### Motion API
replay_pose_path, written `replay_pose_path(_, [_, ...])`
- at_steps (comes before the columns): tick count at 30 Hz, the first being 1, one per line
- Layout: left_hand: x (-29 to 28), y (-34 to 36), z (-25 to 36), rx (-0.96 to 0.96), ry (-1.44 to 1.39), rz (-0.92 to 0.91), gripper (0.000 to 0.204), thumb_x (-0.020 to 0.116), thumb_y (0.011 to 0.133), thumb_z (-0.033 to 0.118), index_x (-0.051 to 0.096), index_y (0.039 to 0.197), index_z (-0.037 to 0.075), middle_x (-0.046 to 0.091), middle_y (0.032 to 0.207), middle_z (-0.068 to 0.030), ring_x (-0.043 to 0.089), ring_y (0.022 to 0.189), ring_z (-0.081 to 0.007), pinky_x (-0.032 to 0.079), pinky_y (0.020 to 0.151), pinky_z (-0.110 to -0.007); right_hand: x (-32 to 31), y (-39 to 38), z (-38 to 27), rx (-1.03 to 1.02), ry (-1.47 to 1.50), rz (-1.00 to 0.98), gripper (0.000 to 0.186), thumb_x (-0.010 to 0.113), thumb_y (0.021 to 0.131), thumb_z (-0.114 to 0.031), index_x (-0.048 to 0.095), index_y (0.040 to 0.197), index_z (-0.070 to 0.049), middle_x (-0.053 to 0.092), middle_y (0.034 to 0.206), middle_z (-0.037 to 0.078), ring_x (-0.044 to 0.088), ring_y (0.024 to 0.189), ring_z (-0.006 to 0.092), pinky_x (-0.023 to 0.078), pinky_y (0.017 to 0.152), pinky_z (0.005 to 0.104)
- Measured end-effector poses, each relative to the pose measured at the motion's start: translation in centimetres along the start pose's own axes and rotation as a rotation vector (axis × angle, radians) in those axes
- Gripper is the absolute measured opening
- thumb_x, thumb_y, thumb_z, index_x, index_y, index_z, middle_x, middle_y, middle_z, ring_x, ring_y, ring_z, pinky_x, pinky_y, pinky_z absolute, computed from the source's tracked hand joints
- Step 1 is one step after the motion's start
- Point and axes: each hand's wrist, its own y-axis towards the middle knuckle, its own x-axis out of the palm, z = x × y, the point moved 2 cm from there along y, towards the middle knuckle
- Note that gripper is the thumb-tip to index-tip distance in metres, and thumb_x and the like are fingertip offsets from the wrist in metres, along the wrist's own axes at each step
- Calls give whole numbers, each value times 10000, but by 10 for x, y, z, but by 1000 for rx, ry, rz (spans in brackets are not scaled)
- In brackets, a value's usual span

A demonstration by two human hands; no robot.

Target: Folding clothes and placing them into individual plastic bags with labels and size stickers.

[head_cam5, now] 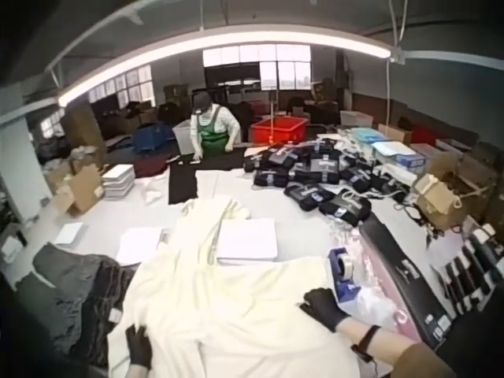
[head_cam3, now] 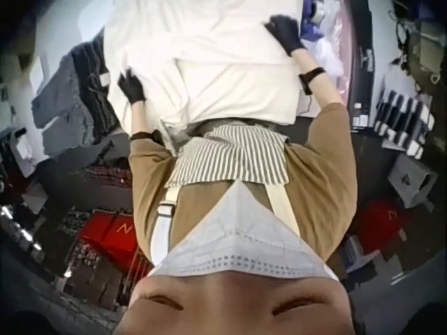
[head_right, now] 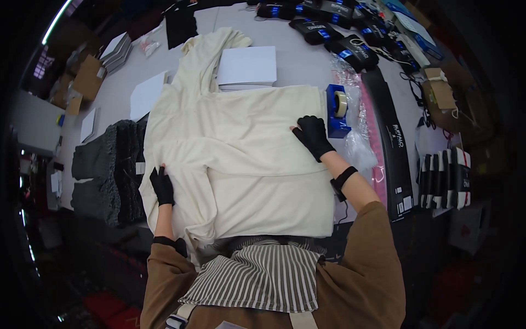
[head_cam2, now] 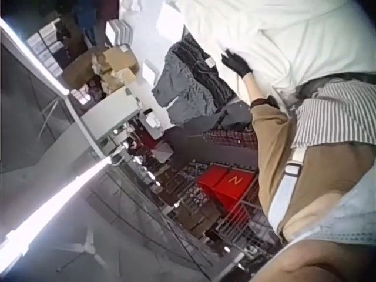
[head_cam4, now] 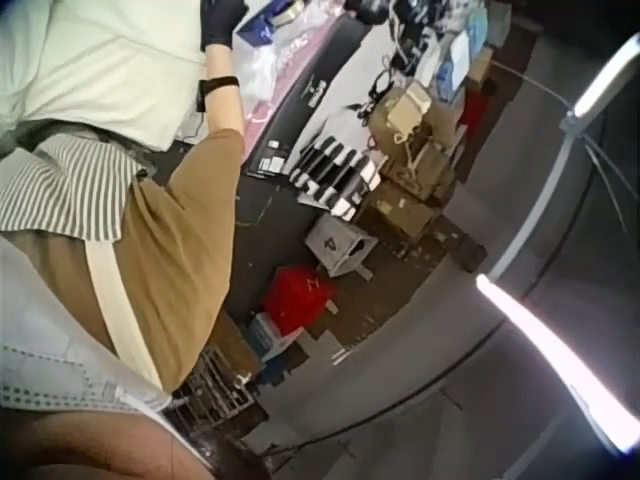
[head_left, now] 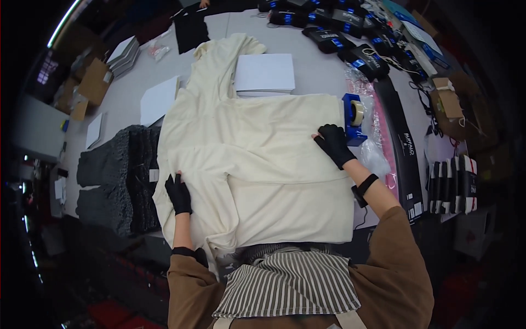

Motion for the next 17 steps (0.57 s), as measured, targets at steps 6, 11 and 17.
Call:
replay_pose_path(6, [4, -6, -3, 4, 24, 20, 475, 556, 776, 18, 530, 1236, 130, 487, 1221, -237, 432, 1130, -405, 343, 985, -462, -23, -7, 51, 202, -310, -207, 496, 489, 859, -456, 618, 568, -77, 588, 567, 127, 602, 556, 313, 441, 516, 410])
replay_pose_path(11, [2, -11, -10, -22, -34, 42, 450, 559, 777, 21, 542, 1216, 120, 483, 1242, -227, 420, 1150, -406, 330, 1000, -460, -20, 22, 23, 31, -258, -194, 275, 584, 841, -294, 637, 719, -53, 621, 706, 136, 614, 707, 293, 458, 616, 373])
replay_pose_path(17, [-14, -39, -19, -316, -762, 250, 458, 619, 768, 69, 540, 1219, 92, 453, 1310, -186, 364, 1251, -375, 245, 1074, -451, 49, 76, -198, -263, 541, -96, 170, 616, 829, -179, 613, 929, -43, 628, 896, 129, 601, 875, 239, 466, 786, 354])
